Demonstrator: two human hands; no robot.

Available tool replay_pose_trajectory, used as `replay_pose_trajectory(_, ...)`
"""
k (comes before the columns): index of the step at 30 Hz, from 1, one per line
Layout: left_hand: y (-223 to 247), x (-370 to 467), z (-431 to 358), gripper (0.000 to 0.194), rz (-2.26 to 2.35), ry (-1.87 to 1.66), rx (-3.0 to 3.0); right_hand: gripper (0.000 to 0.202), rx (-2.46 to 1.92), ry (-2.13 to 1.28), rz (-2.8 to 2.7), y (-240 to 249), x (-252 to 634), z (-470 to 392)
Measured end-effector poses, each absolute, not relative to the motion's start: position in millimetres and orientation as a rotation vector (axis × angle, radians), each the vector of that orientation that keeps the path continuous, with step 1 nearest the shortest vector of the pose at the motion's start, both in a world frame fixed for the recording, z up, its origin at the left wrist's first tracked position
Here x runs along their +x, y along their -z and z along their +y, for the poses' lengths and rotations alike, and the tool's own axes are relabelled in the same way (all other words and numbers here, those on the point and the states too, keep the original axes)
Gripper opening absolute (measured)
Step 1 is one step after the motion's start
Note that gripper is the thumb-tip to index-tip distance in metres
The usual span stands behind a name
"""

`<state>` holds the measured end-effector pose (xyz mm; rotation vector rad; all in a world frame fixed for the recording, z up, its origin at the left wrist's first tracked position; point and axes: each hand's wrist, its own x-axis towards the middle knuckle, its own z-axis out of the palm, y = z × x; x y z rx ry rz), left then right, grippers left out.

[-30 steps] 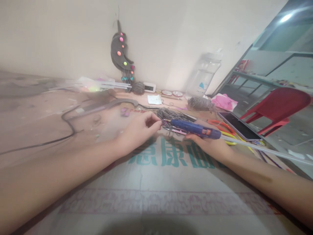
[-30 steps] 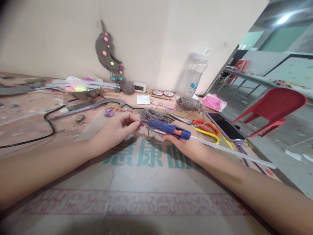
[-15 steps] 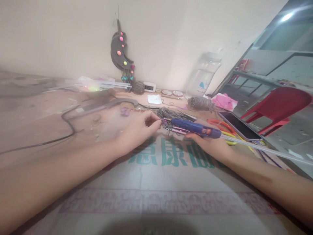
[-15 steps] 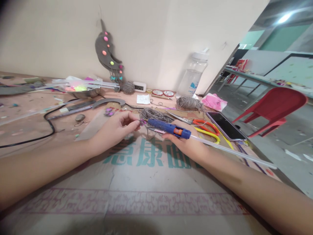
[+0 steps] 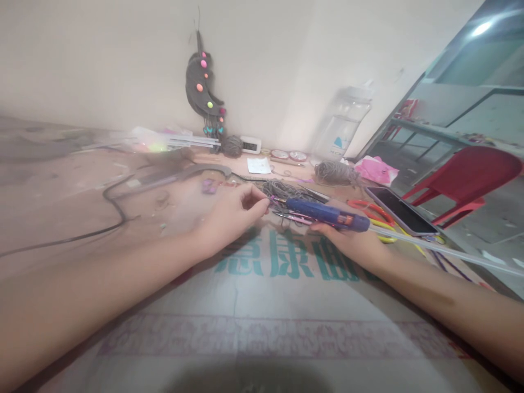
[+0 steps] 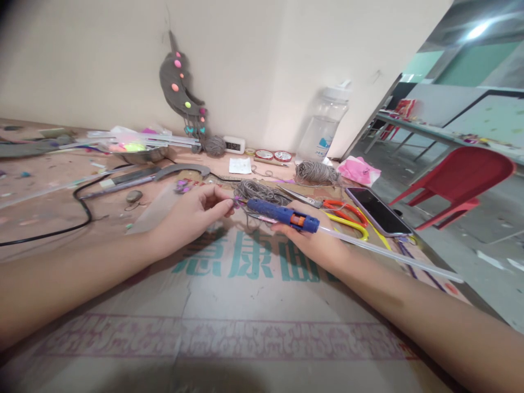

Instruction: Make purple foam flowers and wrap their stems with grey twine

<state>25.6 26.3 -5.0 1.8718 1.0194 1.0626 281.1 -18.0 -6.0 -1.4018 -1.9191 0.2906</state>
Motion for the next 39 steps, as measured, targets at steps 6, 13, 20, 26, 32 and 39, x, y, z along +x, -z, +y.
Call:
replay_pose_trajectory(6, 6.0, 25.4, 27.7, 0.011, 1.0, -1.05, 1.885, 0.024, -1.376, -0.283, -1.935, 4.4, 280.1, -18.4)
replay_pose_trajectory(13, 3.9, 25.4, 26.3, 0.01, 1.015, -1.053, 1.866, 0.024, -1.391, -0.275, -1.933, 5.2, 279.8, -18.1)
replay_pose_trajectory(20, 3.1, 26.0, 24.8, 0.01, 1.028, -1.047, 1.853, 0.024, -1.408, -0.253, -1.916, 6.2, 281.0, -18.3)
replay_pose_trajectory(26, 3.7, 25.1, 25.6, 0.009, 1.02, -1.038, 1.864, 0.022, -1.419, -0.231, -1.892, 6.4, 280.2, -18.9)
replay_pose_trajectory(32, 2.0, 25.5, 25.0, 0.01, 1.038, -1.029, 1.895, 0.023, -1.404, -0.227, -1.932, 7.7, 283.0, -18.0)
replay_pose_trajectory(39, 2.2, 26.0, 24.3, 0.011, 1.021, -1.018, 1.901, 0.025, -1.409, -0.219, -1.949, 6.1, 282.0, -18.3)
